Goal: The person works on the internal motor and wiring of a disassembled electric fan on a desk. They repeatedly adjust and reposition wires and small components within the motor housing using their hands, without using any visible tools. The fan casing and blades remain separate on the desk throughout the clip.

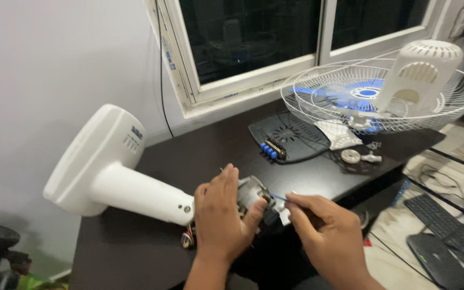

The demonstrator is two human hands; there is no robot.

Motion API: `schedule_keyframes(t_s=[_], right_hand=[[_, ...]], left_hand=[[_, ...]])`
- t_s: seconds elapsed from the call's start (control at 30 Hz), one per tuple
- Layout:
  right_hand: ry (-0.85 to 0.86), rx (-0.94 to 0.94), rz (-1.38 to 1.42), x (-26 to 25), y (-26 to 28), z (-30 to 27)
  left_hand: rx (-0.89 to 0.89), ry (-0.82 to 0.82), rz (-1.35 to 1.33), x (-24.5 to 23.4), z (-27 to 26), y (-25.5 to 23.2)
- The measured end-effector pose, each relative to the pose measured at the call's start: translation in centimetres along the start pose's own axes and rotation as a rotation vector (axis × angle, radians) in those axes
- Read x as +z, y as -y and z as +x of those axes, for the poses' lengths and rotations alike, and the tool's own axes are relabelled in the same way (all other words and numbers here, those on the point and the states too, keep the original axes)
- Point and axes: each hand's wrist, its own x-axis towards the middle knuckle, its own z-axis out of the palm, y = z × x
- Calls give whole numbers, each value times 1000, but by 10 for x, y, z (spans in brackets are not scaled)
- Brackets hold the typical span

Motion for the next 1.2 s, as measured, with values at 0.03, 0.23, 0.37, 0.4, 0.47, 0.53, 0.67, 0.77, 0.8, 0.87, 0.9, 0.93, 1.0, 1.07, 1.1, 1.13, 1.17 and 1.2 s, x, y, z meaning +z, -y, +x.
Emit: schedule_keyframes(t_s=[0.03,0.23,0.37,0.4,0.47,0.53,0.67,0.77,0.8,0.87,0.9,0.93,1.0,1.07,1.1,1.13,1.17,1.2], right_hand=[[2,45,24,1,1,3],[-60,79,-48,1,-5,-2],[-117,-178,-202,0,-7,-9],[-122,-250,-244,0,-7,-8],[-153,-421,-284,0,-8,-5],[-169,-515,-317,-1,-8,-2],[-158,-513,-361,-1,-8,-4],[-161,-576,-405,-2,-6,-5],[-162,-610,-423,-3,-6,-5],[-132,-608,-460,-6,-5,-1],[-117,-604,-477,-7,-4,0],[-111,-613,-478,-8,-4,2],[-96,-636,-483,-10,-4,5],[-81,-627,-474,-11,-3,5],[-73,-621,-469,-11,-2,5],[-84,-628,-468,-11,-2,5],[-96,-635,-468,-10,-2,5],[-106,-641,-465,-9,-2,5]], left_hand=[[-7,8,-21,-2,2,-1],[-38,155,-14,-11,0,-9],[22,225,-67,-18,4,-14],[28,245,-99,-19,7,-14],[-71,364,-140,-21,12,-15],[-102,421,-135,-20,14,-19],[-89,445,-63,-16,15,-24],[-121,437,-27,-14,16,-27],[-134,429,-15,-13,17,-29],[-134,402,21,-11,18,-34],[-133,390,40,-11,18,-35],[-162,421,40,-11,18,-36],[-223,476,35,-11,20,-39],[-229,468,33,-12,22,-40],[-233,466,33,-13,22,-41],[-236,467,28,-14,22,-41],[-239,468,23,-14,21,-41],[-243,469,20,-15,21,-41]])
